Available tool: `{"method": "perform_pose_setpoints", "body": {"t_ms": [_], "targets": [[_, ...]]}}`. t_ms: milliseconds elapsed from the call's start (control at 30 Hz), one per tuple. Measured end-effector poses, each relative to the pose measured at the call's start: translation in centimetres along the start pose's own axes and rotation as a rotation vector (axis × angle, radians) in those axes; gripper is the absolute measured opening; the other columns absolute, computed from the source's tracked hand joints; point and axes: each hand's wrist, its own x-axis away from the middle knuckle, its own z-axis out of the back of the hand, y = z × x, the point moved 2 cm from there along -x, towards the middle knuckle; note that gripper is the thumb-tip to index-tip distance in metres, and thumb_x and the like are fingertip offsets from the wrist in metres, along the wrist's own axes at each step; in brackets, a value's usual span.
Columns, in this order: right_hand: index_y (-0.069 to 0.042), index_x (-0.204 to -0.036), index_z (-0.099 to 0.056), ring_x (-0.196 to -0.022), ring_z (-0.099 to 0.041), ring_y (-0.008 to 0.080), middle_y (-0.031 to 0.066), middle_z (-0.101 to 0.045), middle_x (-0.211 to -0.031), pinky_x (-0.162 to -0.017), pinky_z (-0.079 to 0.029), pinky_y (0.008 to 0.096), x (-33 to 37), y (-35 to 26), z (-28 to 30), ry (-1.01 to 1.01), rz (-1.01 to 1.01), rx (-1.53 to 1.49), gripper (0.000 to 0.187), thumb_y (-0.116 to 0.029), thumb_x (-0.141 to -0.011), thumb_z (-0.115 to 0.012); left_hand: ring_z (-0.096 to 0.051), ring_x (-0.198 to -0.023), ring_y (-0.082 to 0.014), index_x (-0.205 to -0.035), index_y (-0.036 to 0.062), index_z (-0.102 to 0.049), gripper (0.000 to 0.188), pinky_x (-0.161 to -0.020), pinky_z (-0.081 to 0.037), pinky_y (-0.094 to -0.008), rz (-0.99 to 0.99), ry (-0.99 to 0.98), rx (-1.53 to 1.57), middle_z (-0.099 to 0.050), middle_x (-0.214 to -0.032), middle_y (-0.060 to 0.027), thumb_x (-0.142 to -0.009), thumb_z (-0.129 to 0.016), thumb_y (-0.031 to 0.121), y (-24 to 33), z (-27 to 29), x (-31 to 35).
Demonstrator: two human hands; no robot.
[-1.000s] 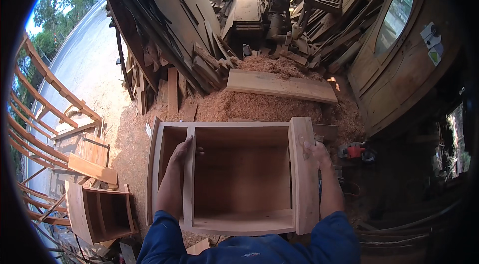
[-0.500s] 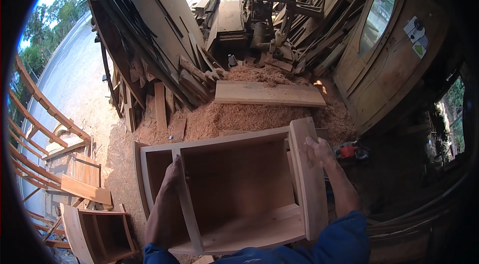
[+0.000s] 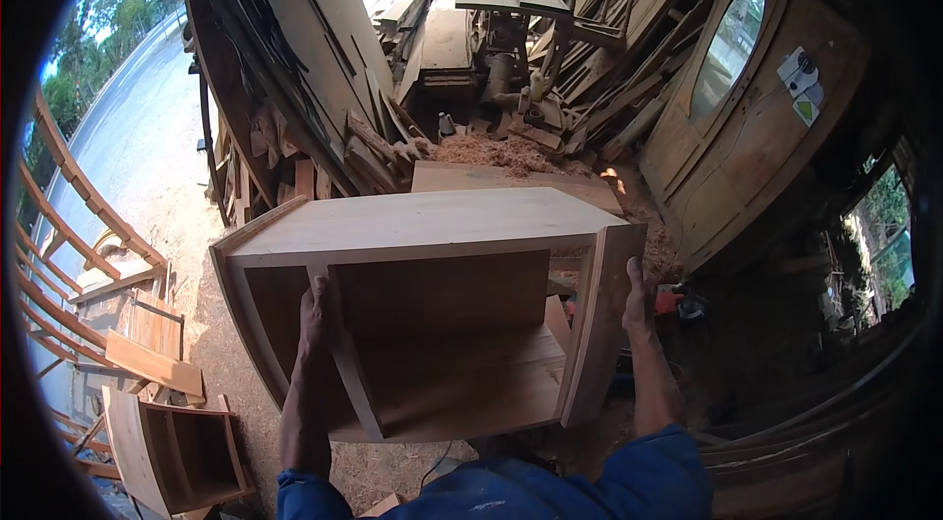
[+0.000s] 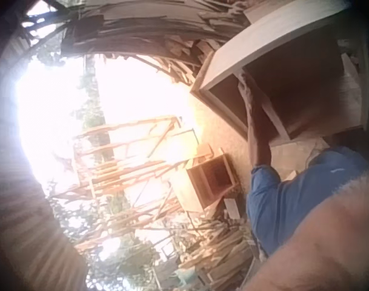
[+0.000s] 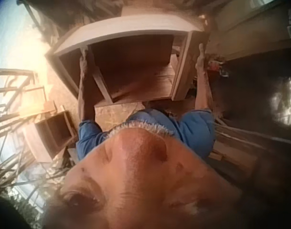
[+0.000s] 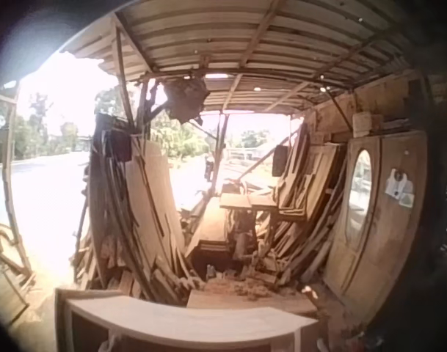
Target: The person assembles a wooden cabinet by using a nail gun to attach wooden panels, uses an angle grinder to sand the edges, and applies glue to a joint.
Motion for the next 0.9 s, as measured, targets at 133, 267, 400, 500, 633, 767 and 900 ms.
{"method": "perform_pose_setpoints", "body": {"t_ms": [133, 267, 400, 500, 633, 767, 900], "targets": [[-0.006, -0.086, -0.060, -0.079, -0.045, 0.0099, -0.0016, -0.050, -0.082, -0.071, -0.039, 0.0307, 1.7, 1.4, -1.3, 0.004, 0.122, 0.078, 0.040, -0.043, -0.102, -0.057, -0.044, -0.054, -0.0087, -0.085, 0.0094, -0.057, 0.061, -0.049, -0.037, -0.0292, -0.127, -0.024, -0.145, -0.048, -0.066, 0.0031, -0.106, -0.035, 0.062, -2.7, 1.5, -0.6], [-0.005, -0.079, -0.051, -0.076, -0.041, 0.0110, -0.0006, -0.043, -0.076, -0.069, -0.035, 0.0314, 3.0, 1.2, -2.3, 0.058, 0.153, 0.094, 0.046, -0.045, -0.101, -0.054, -0.041, -0.052, -0.0069, -0.086, 0.0105, -0.054, 0.055, -0.046, -0.033, -0.0276, -0.163, 0.120, -0.177, -0.045, -0.065, 0.0050, -0.107, -0.035, 0.057, -5.6, 2.7, -0.6], [-0.003, -0.083, -0.054, -0.077, -0.044, 0.0137, 0.0007, -0.045, -0.077, -0.071, -0.038, 0.0333, 4.3, 2.3, -1.6, 0.163, 0.186, 0.087, 0.048, -0.048, -0.101, -0.051, -0.040, -0.051, -0.0070, -0.086, 0.0104, -0.053, 0.055, -0.046, -0.032, -0.0279, -0.181, -0.031, -0.209, -0.044, -0.064, 0.0046, -0.107, -0.035, 0.057, -6.1, 2.7, 0.0], [0.000, -0.094, -0.061, -0.082, -0.051, 0.0171, 0.0043, -0.056, -0.084, -0.077, -0.042, 0.0346, 4.3, 3.9, -0.2, 0.065, 0.136, 0.073, 0.051, -0.049, -0.101, -0.050, -0.041, -0.051, -0.0081, -0.087, 0.0092, -0.053, 0.056, -0.046, -0.032, -0.0287, -0.171, 0.028, -0.232, -0.043, -0.063, 0.0045, -0.107, -0.035, 0.059, -6.3, 2.2, 1.2], [0.001, -0.111, -0.066, -0.092, -0.058, 0.0218, 0.0096, -0.066, -0.099, -0.083, -0.044, 0.0374, 7.2, 5.3, 1.3, 0.085, 0.122, 0.236, 0.059, -0.054, -0.103, -0.045, -0.041, -0.055, -0.0071, -0.087, 0.0087, -0.052, 0.059, -0.048, -0.031, -0.0286, -0.255, -0.039, -0.239, -0.043, -0.066, 0.0041, -0.106, -0.034, 0.062, -7.9, 3.3, 5.1], [0.001, -0.126, -0.060, -0.107, -0.058, 0.0247, 0.0136, -0.064, -0.118, -0.093, -0.043, 0.0374, 9.6, 11.6, 4.5, 0.225, -0.061, 0.068, 0.061, -0.053, -0.106, -0.041, -0.040, -0.063, -0.0060, -0.089, 0.0080, -0.050, 0.062, -0.053, -0.033, -0.0278, -0.243, 0.171, -0.176, -0.042, -0.069, 0.0041, -0.104, -0.033, 0.066, -11.2, 4.2, 8.8], [-0.007, -0.146, -0.049, -0.131, -0.052, 0.0252, 0.0098, -0.056, -0.144, -0.112, -0.038, 0.0394, 11.1, 10.7, 5.6, 0.169, -0.254, -0.515, 0.066, -0.058, -0.105, -0.040, -0.039, -0.064, -0.0070, -0.090, 0.0073, -0.049, 0.064, -0.055, -0.034, -0.0283, -0.104, 0.225, -0.076, -0.041, -0.070, 0.0045, -0.103, -0.033, 0.068, -12.7, 3.8, 13.6]]}}
